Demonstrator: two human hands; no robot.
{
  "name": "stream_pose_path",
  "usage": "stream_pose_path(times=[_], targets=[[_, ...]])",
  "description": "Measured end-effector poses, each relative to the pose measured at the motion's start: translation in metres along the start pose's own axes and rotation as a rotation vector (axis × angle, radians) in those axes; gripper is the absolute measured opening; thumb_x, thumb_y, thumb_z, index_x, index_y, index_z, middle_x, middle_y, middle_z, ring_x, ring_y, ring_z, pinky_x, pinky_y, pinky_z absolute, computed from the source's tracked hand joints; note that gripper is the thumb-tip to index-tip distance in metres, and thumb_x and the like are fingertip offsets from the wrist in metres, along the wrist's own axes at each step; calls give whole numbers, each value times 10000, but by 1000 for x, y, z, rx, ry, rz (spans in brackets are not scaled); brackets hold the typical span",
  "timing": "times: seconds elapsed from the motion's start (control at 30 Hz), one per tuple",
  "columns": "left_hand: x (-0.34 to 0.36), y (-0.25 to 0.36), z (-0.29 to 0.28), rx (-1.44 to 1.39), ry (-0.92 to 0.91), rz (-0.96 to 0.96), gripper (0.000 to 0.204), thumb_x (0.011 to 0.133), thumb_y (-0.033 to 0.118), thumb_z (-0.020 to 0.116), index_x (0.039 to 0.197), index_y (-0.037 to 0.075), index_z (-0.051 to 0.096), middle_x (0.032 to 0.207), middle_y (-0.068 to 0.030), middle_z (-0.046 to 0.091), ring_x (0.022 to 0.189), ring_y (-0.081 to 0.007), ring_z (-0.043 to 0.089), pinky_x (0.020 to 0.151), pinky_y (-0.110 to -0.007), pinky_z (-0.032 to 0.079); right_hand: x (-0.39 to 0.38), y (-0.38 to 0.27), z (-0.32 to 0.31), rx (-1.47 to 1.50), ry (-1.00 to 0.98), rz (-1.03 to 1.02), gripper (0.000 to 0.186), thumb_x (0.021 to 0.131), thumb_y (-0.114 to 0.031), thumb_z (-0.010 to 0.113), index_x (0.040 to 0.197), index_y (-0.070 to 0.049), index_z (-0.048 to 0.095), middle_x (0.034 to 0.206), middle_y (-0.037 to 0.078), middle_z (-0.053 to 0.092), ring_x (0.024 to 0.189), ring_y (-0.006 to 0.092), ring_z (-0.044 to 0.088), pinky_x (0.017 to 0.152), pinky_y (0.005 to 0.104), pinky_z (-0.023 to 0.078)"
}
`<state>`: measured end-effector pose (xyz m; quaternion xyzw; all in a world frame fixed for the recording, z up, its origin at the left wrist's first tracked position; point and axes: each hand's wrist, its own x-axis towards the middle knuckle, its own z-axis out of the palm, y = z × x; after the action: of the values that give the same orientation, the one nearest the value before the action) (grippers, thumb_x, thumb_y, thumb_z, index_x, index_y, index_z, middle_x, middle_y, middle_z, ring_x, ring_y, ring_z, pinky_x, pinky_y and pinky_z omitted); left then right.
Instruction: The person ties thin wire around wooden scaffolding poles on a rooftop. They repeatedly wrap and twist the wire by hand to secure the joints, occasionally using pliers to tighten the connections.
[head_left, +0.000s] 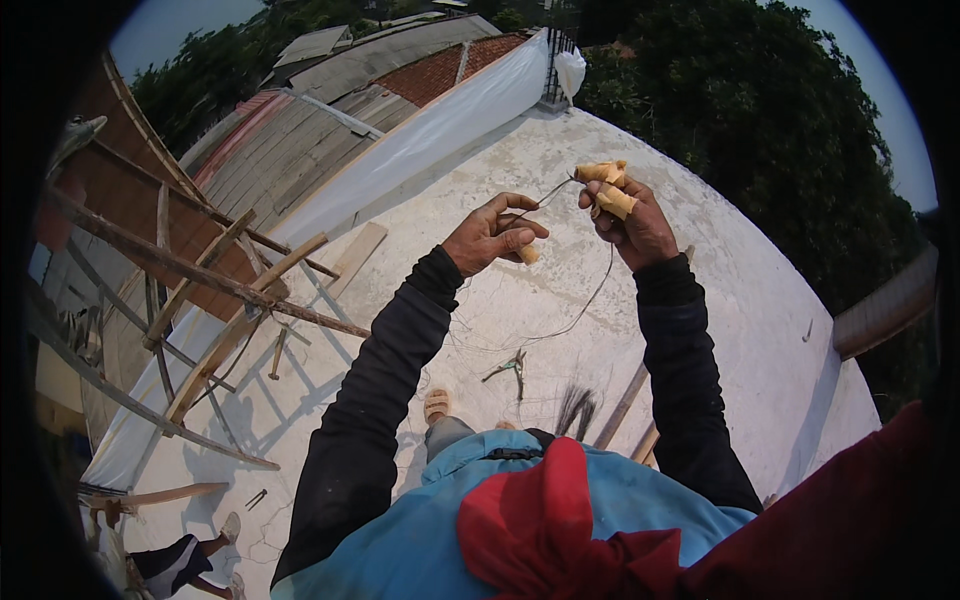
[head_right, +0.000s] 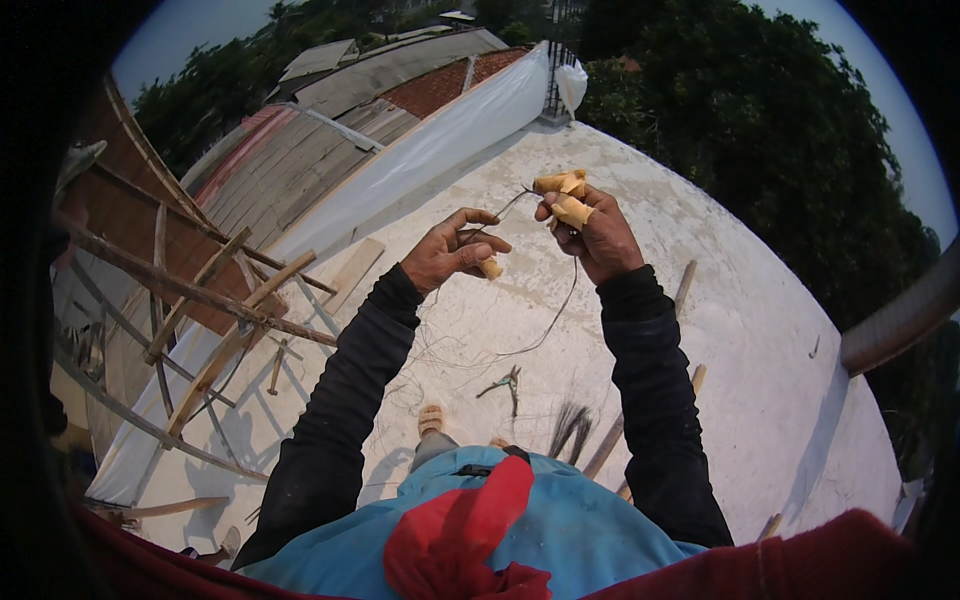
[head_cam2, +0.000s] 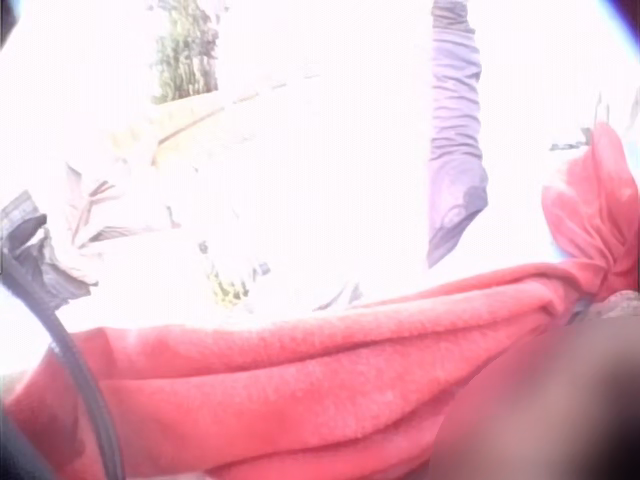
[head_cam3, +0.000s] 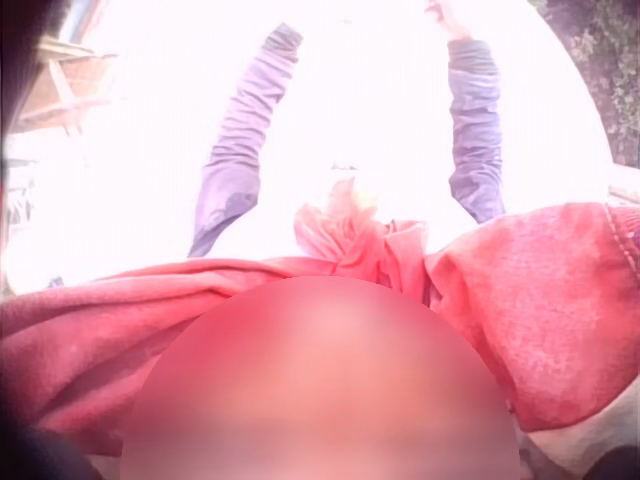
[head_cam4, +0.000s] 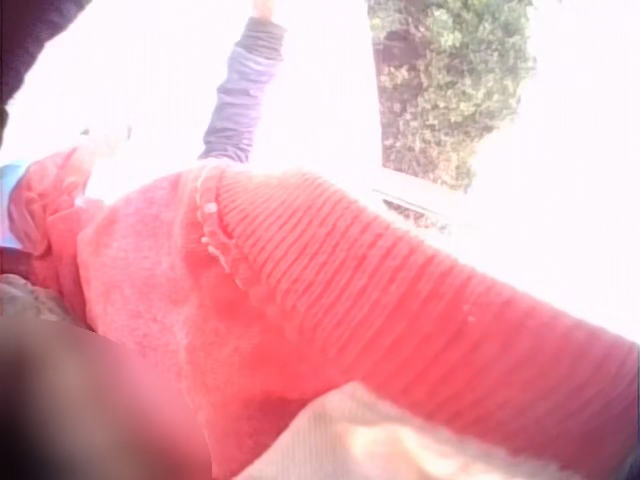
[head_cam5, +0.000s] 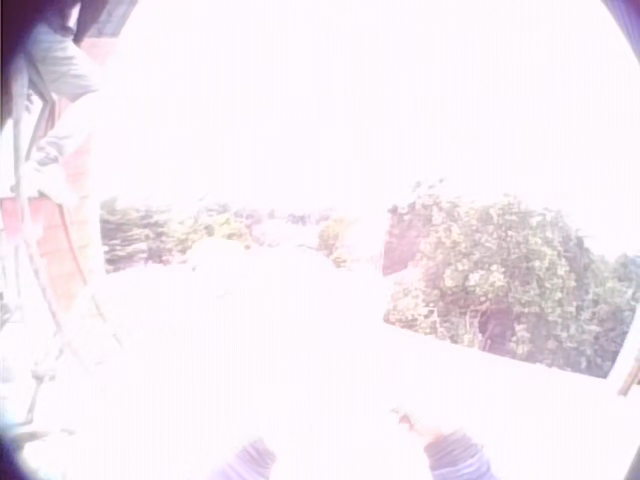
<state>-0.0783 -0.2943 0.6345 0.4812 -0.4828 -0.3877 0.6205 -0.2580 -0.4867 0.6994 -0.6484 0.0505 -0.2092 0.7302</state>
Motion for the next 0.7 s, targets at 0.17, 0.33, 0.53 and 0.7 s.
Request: stream_pose_path(times=[0.17,0.33,0.53,0.7], targets=[[-2,9,-11,45,149,136,292,1021,267,651,1158,13,696,828,-57,718,740,-103,667,648,-223,526,-7,0,7,-30,65,69,592,1027,-471,578,1300,54,560,982,92,690,628,68,586,477,165,426],[-11,24,-42,73,264,171,287,1013,260,662,1134,4,710,816,-57,715,733,-114,659,644,-228,526,-18,9,-1,69,-46,148,603,1020,-507,585,1264,45,586,938,86,688,627,87,602,511,199,470],[-25,21,-67,186,327,171,281,1002,247,677,1127,1,727,816,-58,723,737,-119,683,663,-241,556,-30,22,-19,-141,-98,36,396,993,-321,676,1156,40,670,778,20,630,569,59,529,503,213,448],[-42,26,-94,442,260,43,327,976,278,713,1123,-14,737,807,-69,729,722,-136,691,678,-268,572,-36,9,-50,-555,-49,49,376,938,-337,711,1104,-1,735,833,24,649,705,94,581,642,254,482]])
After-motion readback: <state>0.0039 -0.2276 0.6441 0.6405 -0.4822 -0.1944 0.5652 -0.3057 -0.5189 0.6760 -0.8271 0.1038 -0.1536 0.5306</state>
